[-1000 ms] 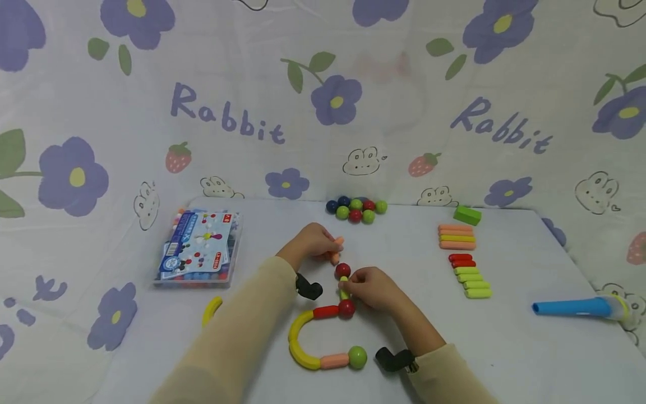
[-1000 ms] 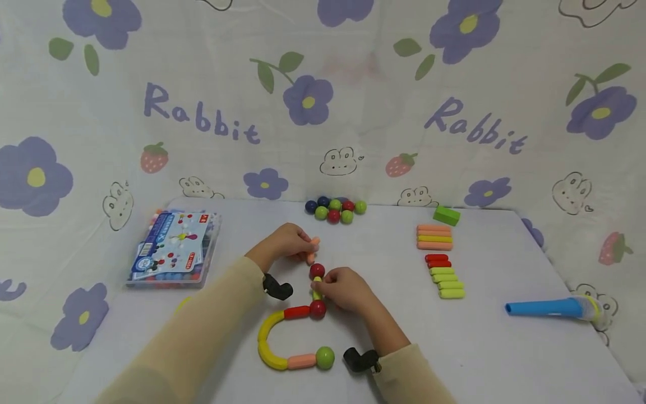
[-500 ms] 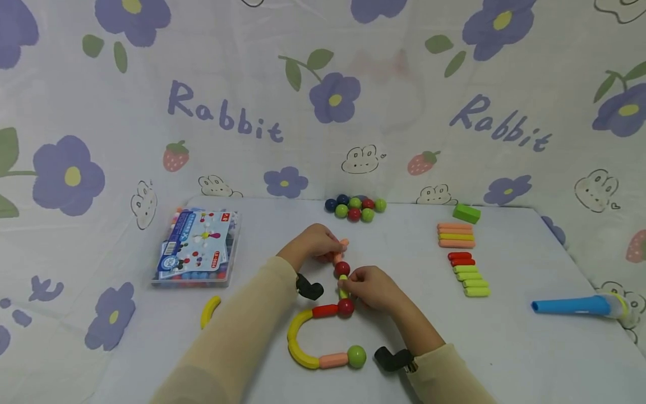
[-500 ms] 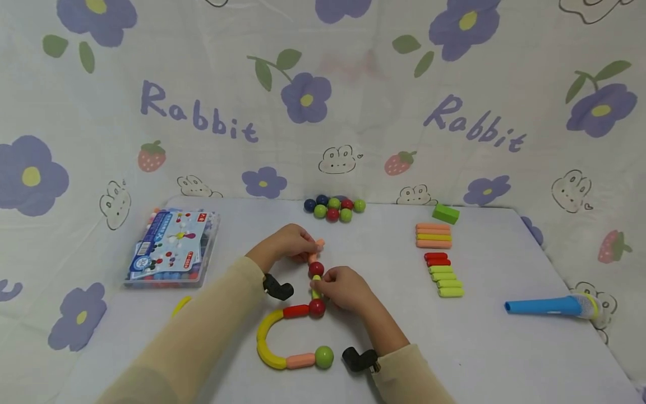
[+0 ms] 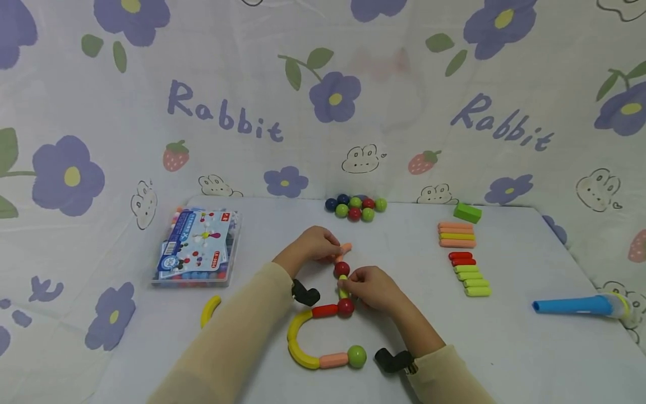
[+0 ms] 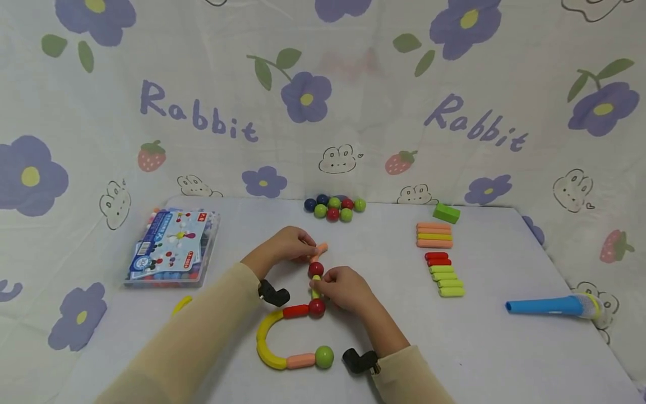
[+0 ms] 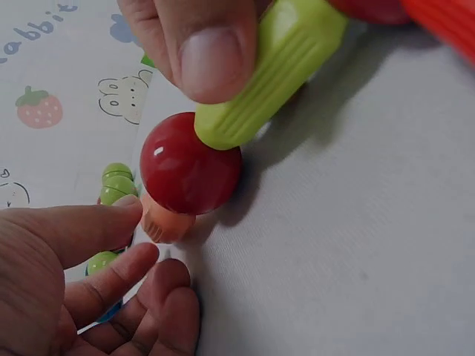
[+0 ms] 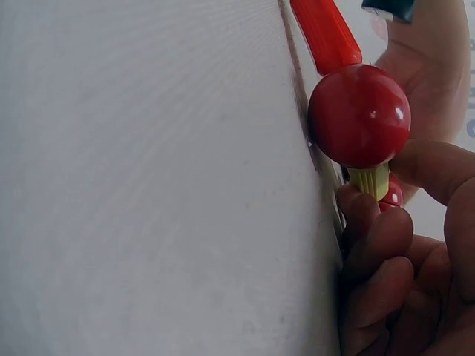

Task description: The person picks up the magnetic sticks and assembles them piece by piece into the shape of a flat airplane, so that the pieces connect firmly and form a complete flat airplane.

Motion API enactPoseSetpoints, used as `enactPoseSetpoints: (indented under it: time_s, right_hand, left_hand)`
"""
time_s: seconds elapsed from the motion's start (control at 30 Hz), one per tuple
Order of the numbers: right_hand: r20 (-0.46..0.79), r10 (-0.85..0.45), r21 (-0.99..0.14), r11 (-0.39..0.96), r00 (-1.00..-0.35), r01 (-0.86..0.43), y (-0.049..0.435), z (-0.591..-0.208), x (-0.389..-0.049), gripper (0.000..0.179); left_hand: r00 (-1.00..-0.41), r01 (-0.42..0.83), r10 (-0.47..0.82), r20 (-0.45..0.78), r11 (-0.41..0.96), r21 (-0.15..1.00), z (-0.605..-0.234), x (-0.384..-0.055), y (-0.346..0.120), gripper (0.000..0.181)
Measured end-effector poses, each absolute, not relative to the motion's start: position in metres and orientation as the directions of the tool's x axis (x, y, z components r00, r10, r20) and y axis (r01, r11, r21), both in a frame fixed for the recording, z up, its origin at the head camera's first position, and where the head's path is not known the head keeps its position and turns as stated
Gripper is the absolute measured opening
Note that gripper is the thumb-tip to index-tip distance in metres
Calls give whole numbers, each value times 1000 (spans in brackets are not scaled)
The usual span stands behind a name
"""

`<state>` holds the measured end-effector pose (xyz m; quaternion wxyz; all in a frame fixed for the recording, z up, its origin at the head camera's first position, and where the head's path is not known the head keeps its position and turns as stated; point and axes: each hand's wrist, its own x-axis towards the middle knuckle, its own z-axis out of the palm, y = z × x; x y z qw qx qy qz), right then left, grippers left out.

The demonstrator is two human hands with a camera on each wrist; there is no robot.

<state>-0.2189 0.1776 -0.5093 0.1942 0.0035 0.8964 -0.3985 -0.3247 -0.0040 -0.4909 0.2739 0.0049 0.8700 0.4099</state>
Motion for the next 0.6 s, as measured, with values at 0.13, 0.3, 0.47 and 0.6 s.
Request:
enactPoseSetpoints:
  time_s: [0.13, 0.3, 0.47, 0.6]
  right_hand:
    - [-355, -142, -716, 677, -924, 172, 177, -509, -218, 30]
    - [-356, -149, -725, 666, -922, 173, 180, -508, -218, 30]
    - [-363, -170, -751, 635, -916, 180, 190, -508, -220, 28]
    - [-364, -179, -764, 618, -914, 183, 203, -507, -220, 27]
  left_hand:
    - [-881, -123, 241, -407, 714, 690, -490, -314, -14, 25]
    - [-909, -32, 254, -331, 749, 662, -487, -281, -27, 30]
    - [-906, -12, 275, -323, 744, 668, -491, -251, -26, 40]
    - [-897, 89, 340, -281, 764, 639, -494, -246, -15, 52]
